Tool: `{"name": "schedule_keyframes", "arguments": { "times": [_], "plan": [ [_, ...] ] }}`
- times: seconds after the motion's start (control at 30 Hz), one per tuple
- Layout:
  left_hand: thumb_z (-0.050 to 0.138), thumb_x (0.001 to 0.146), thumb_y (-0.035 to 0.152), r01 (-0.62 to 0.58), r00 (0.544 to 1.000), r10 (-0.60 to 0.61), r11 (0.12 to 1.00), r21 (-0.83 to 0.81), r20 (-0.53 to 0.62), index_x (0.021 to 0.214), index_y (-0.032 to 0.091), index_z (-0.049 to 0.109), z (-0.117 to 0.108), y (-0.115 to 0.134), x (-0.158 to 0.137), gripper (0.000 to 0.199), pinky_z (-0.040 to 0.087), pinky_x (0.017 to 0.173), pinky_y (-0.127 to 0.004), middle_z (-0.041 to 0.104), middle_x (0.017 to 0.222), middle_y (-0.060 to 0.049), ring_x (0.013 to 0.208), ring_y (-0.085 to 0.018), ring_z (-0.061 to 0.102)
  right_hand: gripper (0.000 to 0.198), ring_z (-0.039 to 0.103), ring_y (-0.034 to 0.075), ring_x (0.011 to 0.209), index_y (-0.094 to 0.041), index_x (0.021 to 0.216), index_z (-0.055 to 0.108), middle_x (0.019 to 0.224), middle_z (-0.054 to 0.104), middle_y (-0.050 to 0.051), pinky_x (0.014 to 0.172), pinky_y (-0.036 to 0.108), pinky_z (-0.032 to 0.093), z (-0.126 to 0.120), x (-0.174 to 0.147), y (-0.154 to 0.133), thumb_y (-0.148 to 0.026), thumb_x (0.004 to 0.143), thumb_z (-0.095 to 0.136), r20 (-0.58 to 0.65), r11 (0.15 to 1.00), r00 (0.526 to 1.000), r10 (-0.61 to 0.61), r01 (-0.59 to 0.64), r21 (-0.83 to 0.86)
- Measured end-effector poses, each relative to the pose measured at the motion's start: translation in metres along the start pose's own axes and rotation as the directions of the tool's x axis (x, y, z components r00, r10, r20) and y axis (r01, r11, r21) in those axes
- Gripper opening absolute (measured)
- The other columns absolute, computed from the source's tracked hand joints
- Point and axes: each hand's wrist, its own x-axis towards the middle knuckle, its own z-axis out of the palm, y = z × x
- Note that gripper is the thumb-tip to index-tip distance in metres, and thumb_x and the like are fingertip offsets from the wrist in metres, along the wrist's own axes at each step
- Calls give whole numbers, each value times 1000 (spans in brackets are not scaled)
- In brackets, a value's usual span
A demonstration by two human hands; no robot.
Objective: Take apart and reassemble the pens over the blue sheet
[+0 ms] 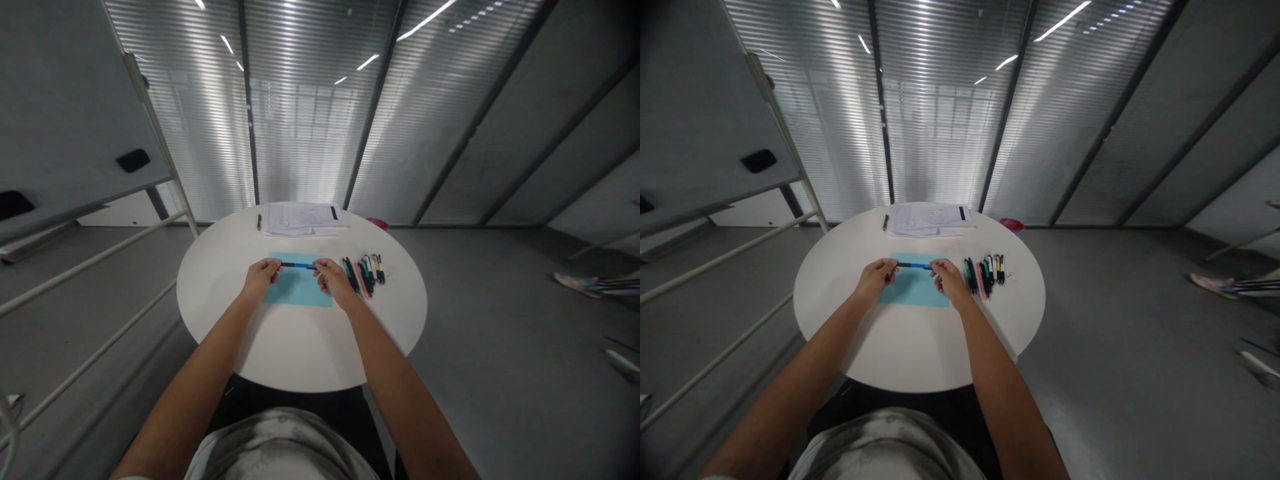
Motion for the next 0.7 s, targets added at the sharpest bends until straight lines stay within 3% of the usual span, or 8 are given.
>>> {"name": "schedule_keyframes", "arguments": {
  "times": [0.2,0.5,0.6,0.7],
  "plan": [
    [72,65,43,16,1000,-16,1000,-13,9,68,15,60,2,0,1,31,32,45,-22,59,61,-1,43,-6,44,34,35,5,33,-18,84,57,48,46,-8,32,17,23,-1,2,5,-52,78,54,28,996,1000,-14,16,-87],
    [75,62,41,82,996,-84,993,-86,-15,69,15,56,3,4,-1,33,33,44,-22,59,61,0,45,-6,44,37,40,3,37,-21,90,56,67,53,-7,33,17,28,0,3,5,-44,65,70,-12,997,1000,-27,26,-67],
    [75,62,40,96,995,-97,989,-108,-3,71,15,57,4,4,-2,33,33,43,-21,60,62,-1,46,-6,45,35,40,4,36,-20,87,55,65,56,-5,31,17,26,0,2,6,-52,74,60,11,996,1000,-6,7,-91],
    [76,61,40,100,995,-99,989,-105,16,72,14,58,4,4,-2,33,33,43,-21,60,62,-1,45,-6,45,39,37,5,32,-19,80,56,52,50,-6,30,18,22,-1,1,6,-58,80,50,51,992,999,1,6,-128]
  ]
}}
